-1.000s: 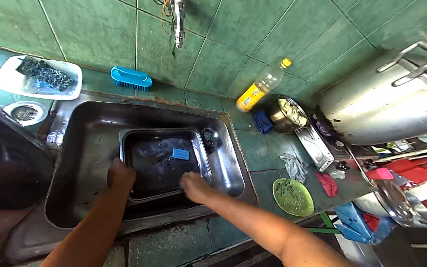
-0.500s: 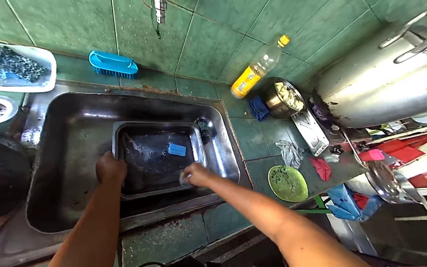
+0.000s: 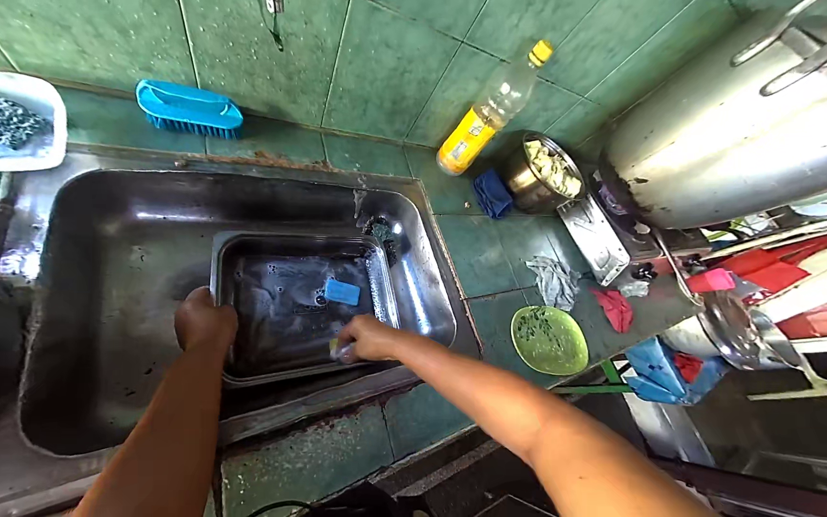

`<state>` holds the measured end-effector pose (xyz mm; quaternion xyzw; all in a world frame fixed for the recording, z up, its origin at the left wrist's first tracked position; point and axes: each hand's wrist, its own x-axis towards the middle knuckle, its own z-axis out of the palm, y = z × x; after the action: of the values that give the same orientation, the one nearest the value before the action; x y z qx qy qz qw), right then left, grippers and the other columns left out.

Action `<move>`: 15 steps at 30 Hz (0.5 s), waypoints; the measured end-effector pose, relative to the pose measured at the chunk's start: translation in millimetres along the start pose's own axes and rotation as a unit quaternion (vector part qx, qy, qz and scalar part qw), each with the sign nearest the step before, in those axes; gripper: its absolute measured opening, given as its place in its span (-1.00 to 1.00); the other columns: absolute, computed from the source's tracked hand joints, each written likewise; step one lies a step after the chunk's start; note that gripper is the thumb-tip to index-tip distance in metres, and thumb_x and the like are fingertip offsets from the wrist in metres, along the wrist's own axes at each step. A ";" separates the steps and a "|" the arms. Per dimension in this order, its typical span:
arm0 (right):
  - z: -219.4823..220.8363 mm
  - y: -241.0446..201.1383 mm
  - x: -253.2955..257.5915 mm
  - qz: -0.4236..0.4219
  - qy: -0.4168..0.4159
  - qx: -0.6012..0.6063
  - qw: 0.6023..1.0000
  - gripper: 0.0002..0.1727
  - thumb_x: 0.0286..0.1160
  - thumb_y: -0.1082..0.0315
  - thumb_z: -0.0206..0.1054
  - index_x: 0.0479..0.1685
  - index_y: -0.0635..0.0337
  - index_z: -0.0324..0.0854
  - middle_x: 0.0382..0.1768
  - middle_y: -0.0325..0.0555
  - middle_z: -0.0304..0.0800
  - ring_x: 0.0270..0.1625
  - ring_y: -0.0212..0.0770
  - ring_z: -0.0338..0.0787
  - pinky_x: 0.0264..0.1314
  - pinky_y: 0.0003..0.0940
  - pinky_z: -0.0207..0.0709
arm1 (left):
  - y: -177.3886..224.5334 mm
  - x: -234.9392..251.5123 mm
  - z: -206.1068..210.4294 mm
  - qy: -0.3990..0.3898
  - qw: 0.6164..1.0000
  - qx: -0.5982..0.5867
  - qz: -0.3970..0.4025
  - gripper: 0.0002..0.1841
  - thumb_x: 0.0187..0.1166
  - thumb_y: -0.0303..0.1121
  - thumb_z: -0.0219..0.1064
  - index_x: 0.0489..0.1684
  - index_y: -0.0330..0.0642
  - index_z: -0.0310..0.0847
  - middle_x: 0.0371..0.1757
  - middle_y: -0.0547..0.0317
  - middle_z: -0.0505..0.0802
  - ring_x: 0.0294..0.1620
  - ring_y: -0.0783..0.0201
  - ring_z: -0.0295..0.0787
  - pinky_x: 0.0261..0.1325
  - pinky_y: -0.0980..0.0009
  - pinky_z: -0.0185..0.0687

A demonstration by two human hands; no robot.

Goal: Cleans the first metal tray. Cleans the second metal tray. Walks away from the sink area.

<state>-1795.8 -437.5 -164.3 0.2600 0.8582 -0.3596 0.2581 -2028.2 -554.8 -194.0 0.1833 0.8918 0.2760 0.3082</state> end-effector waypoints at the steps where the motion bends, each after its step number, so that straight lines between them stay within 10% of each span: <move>1: 9.2 -7.0 8.3 -0.015 0.028 0.015 0.999 -0.80 0.51 0.32 0.51 -0.06 0.26 0.87 -0.09 0.13 0.91 0.11 0.09 0.86 0.35 0.20 0.61 | 0.4 -0.1 2.0 -0.001 1.000 0.001 0.002 -0.74 0.58 -0.44 0.39 0.14 -0.38 0.69 0.14 -0.54 0.77 0.26 -0.48 0.70 0.28 -0.49 0.46; 6: 31.1 -107.7 71.6 -0.108 0.015 0.073 0.991 -0.75 0.57 0.39 0.44 0.03 0.43 0.79 0.05 0.31 0.85 0.24 0.20 0.80 0.40 0.22 0.55 | 3.8 -6.4 0.4 -0.008 0.999 0.032 -0.005 -0.72 0.59 -0.44 0.39 0.17 -0.40 0.68 0.17 -0.56 0.76 0.30 -0.48 0.68 0.32 -0.47 0.44; 15: 5.6 -12.4 14.4 -0.030 0.009 0.006 1.000 -0.79 0.47 0.31 0.55 -0.11 0.29 0.87 -0.12 0.13 0.91 0.07 0.08 0.87 0.32 0.19 0.63 | 0.3 -2.4 8.8 -0.007 1.000 0.008 -0.005 -0.70 0.56 -0.44 0.42 0.15 -0.44 0.65 0.14 -0.58 0.75 0.25 -0.51 0.69 0.26 -0.50 0.48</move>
<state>-1812.7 -445.4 -170.8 0.2392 0.8655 -0.3699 0.2384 -2020.7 -552.4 -198.6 0.1830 0.8927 0.2664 0.3141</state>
